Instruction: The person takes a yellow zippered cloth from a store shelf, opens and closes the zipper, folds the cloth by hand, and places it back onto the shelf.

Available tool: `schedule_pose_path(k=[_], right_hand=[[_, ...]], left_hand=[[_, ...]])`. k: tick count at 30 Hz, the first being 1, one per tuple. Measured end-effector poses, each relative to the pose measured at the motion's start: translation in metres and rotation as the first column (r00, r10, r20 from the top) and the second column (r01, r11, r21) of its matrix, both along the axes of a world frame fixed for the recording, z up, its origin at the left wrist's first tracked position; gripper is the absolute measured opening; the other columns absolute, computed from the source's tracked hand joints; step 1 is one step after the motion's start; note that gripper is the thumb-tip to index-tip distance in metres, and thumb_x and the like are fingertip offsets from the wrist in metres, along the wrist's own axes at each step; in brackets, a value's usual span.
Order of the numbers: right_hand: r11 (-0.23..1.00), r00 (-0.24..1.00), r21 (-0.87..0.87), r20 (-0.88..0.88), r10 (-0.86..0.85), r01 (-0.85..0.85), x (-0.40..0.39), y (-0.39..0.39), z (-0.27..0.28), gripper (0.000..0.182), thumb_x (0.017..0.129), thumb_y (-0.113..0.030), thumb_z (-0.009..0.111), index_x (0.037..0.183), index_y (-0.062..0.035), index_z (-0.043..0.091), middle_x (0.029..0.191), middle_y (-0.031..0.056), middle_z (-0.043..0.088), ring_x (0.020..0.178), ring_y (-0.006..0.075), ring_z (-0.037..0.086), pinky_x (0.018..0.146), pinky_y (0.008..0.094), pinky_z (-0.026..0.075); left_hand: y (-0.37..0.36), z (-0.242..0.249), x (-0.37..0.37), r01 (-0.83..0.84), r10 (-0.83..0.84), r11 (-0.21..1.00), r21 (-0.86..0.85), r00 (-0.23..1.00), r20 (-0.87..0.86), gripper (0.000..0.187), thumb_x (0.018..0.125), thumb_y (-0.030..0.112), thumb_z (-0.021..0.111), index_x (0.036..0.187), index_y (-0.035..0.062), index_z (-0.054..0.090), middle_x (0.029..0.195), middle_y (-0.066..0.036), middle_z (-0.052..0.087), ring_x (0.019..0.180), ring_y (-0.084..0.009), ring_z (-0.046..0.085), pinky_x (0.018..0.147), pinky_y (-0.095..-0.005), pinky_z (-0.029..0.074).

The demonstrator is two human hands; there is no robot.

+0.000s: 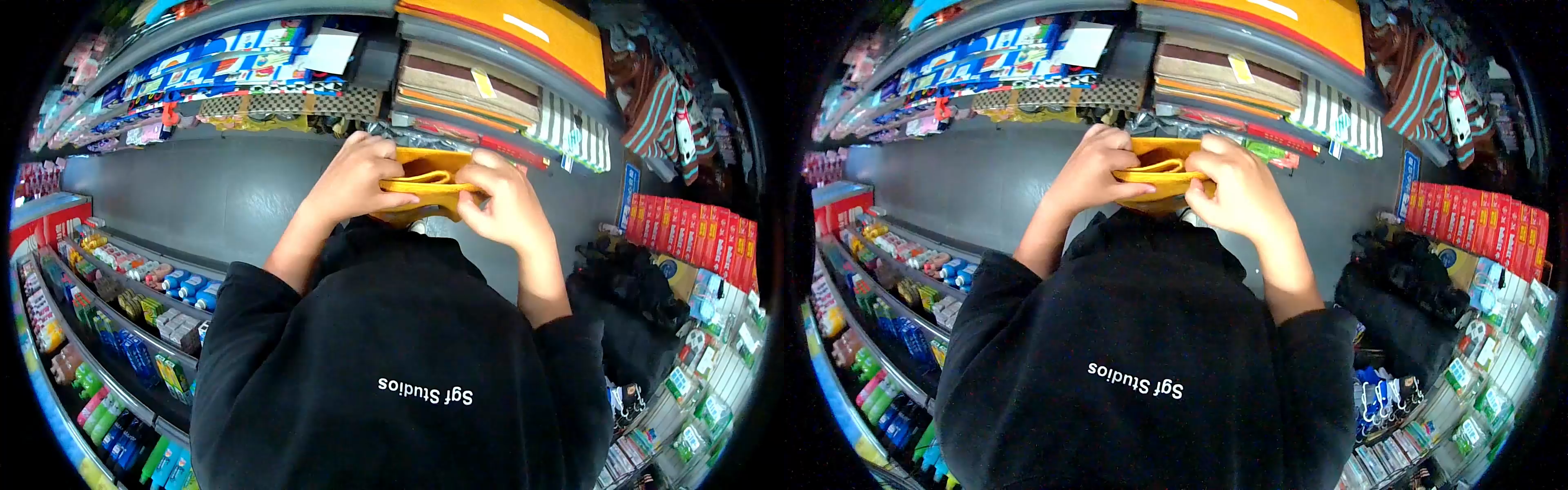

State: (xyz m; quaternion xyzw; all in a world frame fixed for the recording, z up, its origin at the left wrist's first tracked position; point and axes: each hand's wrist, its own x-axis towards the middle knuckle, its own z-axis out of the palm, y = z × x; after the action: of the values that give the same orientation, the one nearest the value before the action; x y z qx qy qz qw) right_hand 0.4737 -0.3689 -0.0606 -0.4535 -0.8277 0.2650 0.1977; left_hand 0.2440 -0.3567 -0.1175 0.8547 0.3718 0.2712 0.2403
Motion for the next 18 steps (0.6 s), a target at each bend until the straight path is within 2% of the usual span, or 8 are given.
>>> schedule_pose_path(k=[6, 9, 10, 11, 13, 14, 15, 18], right_hand=[[0.996, 0.979, -0.069, -0.198, 0.042, -0.056, 0.043, -0.012, -0.005, 0.012, 0.067, -0.007, 0.059, 0.078, -0.0017, 0.060, 0.071, 0.0104, 0.048, 0.063, 0.0262, 0.052, 0.055, 0.0349, 0.042], [0.999, 0.947, -0.021, -0.318, 0.039, -0.048, 0.058, -0.013, -0.014, 0.012, 0.066, -0.007, 0.059, 0.077, -0.0014, 0.060, 0.070, 0.0100, 0.047, 0.068, 0.0262, 0.052, 0.060, 0.0370, 0.042], [0.998, 0.964, -0.012, -0.261, 0.051, -0.056, 0.066, -0.012, -0.016, 0.012, 0.066, -0.007, 0.059, 0.077, -0.0021, 0.060, 0.080, 0.0102, 0.053, 0.084, 0.0278, 0.053, 0.075, 0.0381, 0.042], [0.998, 0.963, -0.015, -0.266, 0.049, -0.055, 0.070, -0.010, -0.018, 0.012, 0.066, -0.007, 0.059, 0.077, -0.0021, 0.060, 0.080, 0.0102, 0.053, 0.084, 0.0278, 0.053, 0.075, 0.0381, 0.042], [0.963, 0.984, 0.270, -0.174, 0.035, 0.013, 0.075, -0.008, -0.025, 0.012, 0.066, -0.007, 0.059, 0.077, -0.0026, 0.061, 0.099, 0.0120, 0.056, 0.104, 0.0298, 0.048, 0.090, 0.0390, 0.037], [0.974, 0.989, 0.221, -0.147, -0.020, 0.053, 0.079, -0.010, -0.032, 0.012, 0.068, -0.007, 0.059, 0.079, -0.0032, 0.061, 0.116, 0.0137, 0.051, 0.116, 0.0314, 0.041, 0.098, 0.0395, 0.033], [0.965, 0.985, 0.245, -0.163, -0.052, 0.092, 0.081, -0.009, -0.040, 0.023, 0.072, -0.009, 0.059, 0.094, -0.0052, 0.060, 0.118, 0.0145, 0.050, 0.115, 0.0319, 0.042, 0.097, 0.0392, 0.034], [0.977, 0.933, 0.025, -0.302, -0.197, 0.214, 0.081, -0.025, -0.050, 0.043, 0.075, -0.012, 0.061, 0.115, -0.0056, 0.048, 0.117, 0.0154, 0.050, 0.103, 0.0288, 0.052, 0.087, 0.0347, 0.043]], left_hand=[[-0.016, -0.005, 0.040, 0.003, -0.001, 0.996, 0.086, 1.000, -0.021, 0.037, 0.057, 0.031, 0.076, 0.072, 0.0030, 0.058, 0.098, -0.007, 0.055, 0.098, -0.0282, 0.049, 0.092, -0.0424, 0.032], [-0.026, -0.006, 0.053, -0.024, 0.026, 0.997, 0.076, 0.999, -0.026, 0.032, 0.058, 0.028, 0.075, 0.073, 0.0045, 0.060, 0.099, -0.005, 0.056, 0.100, -0.0245, 0.049, 0.092, -0.0402, 0.032], [-0.028, -0.005, 0.056, -0.016, 0.016, 0.995, 0.102, 1.000, 0.005, 0.027, 0.062, 0.022, 0.073, 0.076, 0.0034, 0.060, 0.090, -0.007, 0.059, 0.090, -0.0265, 0.055, 0.084, -0.0395, 0.039], [-0.032, -0.004, 0.058, -0.014, 0.014, 0.995, 0.099, 1.000, -0.001, 0.027, 0.062, 0.022, 0.073, 0.076, 0.0034, 0.060, 0.090, -0.007, 0.059, 0.090, -0.0265, 0.055, 0.084, -0.0395, 0.039], [-0.042, -0.001, 0.063, -0.128, 0.125, 0.896, -0.424, 0.991, -0.036, 0.022, 0.066, 0.017, 0.069, 0.078, 0.0014, 0.059, 0.076, -0.010, 0.060, 0.073, -0.0315, 0.057, 0.070, -0.0384, 0.045], [-0.044, 0.002, 0.068, -0.157, 0.160, 0.907, -0.392, 0.987, -0.026, 0.021, 0.072, 0.016, 0.065, 0.083, 0.0003, 0.057, 0.069, -0.013, 0.058, 0.064, -0.0300, 0.059, 0.061, -0.0360, 0.047], [-0.047, 0.000, 0.076, -0.154, 0.154, 0.906, -0.394, 0.988, -0.032, 0.021, 0.072, 0.016, 0.065, 0.083, 0.0003, 0.057, 0.069, -0.013, 0.058, 0.064, -0.0300, 0.059, 0.061, -0.0360, 0.047], [-0.045, -0.012, 0.097, -0.346, 0.522, 0.735, -0.583, 0.838, 0.160, 0.023, 0.078, 0.018, 0.064, 0.092, 0.0007, 0.057, 0.079, -0.010, 0.062, 0.075, -0.0146, 0.061, 0.066, -0.0298, 0.047]])
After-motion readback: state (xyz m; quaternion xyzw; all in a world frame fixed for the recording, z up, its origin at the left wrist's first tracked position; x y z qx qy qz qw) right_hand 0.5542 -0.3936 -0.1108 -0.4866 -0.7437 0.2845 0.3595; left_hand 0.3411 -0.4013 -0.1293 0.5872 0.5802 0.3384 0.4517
